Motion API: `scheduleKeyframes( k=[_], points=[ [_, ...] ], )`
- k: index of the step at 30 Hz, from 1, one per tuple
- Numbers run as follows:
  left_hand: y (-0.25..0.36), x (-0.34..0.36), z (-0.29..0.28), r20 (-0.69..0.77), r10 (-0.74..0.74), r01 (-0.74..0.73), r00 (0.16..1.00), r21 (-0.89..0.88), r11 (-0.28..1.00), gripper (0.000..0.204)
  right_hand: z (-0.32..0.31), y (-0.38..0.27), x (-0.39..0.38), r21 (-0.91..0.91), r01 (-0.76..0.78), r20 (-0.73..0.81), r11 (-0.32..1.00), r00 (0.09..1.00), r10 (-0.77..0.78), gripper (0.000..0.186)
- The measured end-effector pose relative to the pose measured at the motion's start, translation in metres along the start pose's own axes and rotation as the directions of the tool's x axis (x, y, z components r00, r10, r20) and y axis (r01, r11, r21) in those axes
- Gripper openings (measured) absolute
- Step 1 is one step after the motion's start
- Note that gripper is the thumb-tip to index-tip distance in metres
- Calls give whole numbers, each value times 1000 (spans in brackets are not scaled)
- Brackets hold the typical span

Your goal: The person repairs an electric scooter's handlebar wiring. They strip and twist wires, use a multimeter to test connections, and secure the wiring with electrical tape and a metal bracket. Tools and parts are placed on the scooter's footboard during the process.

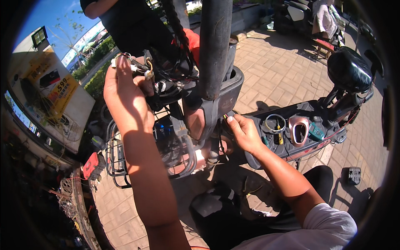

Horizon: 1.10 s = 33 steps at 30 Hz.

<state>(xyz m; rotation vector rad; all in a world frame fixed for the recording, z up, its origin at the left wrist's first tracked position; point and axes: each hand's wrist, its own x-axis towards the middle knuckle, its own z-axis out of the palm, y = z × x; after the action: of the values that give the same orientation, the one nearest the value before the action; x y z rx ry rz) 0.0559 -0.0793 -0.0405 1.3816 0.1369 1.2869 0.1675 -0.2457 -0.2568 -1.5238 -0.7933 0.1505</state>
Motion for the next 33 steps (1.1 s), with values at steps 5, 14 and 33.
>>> scheduleKeyframes(
  k=[5,14,33],
  points=[
    [9,5,-2,92,-155,171,984,-209,963,20,0,4,0,-85,60,-50,995,997,-64,40],
    [13,16,-3,45,-185,190,982,-232,954,21,2,-2,-3,-58,108,-105,992,988,-113,38],
    [11,25,-11,64,-158,168,985,-216,962,20,4,13,-17,-17,93,-93,995,991,-95,37]
  ],
)
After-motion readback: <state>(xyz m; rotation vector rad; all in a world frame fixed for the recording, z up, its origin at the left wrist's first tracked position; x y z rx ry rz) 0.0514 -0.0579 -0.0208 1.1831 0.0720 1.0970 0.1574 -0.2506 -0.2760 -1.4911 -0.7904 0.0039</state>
